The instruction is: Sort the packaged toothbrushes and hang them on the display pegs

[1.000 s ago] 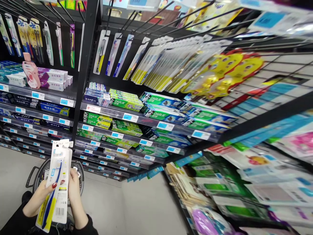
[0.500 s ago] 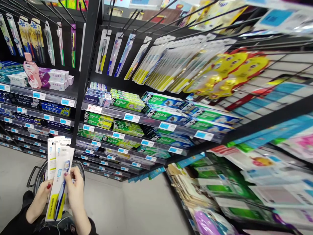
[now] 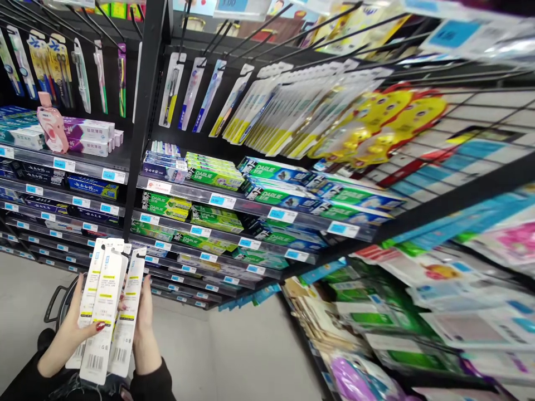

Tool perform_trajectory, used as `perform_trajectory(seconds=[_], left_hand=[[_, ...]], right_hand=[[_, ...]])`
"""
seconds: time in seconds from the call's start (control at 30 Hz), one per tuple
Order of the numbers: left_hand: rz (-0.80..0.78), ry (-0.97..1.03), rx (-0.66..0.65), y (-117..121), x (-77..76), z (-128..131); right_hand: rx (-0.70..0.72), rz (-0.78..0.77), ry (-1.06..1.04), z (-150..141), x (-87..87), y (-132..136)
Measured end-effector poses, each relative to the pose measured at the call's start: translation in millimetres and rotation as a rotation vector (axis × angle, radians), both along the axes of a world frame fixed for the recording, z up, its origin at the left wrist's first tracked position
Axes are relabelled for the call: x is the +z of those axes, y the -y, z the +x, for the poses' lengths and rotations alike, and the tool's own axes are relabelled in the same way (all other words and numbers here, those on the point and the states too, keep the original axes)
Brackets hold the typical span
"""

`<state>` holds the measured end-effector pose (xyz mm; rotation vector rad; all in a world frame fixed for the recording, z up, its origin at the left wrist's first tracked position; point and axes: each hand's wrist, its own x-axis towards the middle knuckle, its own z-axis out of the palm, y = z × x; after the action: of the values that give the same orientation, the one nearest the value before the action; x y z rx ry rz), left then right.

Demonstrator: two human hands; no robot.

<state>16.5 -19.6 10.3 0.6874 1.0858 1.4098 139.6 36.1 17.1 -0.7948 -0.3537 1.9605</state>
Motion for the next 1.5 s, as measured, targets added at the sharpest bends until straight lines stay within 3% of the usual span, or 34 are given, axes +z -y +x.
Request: perform_trajectory(seconds=[0.17,0.33,0.47,0.63,0.77,0.97,1.23,1.5], left_hand=[[-0.179,-0.093,-0.085,-4,-11.1,-8],[-0.299,0.088,-0.124,-5,-2.3,-13],[-0.286,0.125,-0.162,-3,6.3,-11],[-0.329,0.163,-0.223,-2,11.4,-9],[-0.361,0.208,-0.242,-2,11.6,-8],[-0.389,0.333,-0.312,-2,10.8,-10],[-0.349,0.504,-0.414,2,5.5,-13],[-0.366,0.362,-0.393,1,4.1,-6]], right_hand=[[-0.124,0.114,0.238,-9,-5.0,7],[-0.095,0.196,0.323,-15,-15.7,6],[-0.171,0.282,0.674,-16,-22.9,7],[-0.146,0.42,1.015,-12,-25.9,12],[-0.147,0.484,0.986,-10,-24.0,15],[-0.172,0.43,0.796,-6,-21.4,7],[-0.178,0.439,1.219,6,-15.7,1],[-0.259,0.533,1.132,-12,-21.7,13]])
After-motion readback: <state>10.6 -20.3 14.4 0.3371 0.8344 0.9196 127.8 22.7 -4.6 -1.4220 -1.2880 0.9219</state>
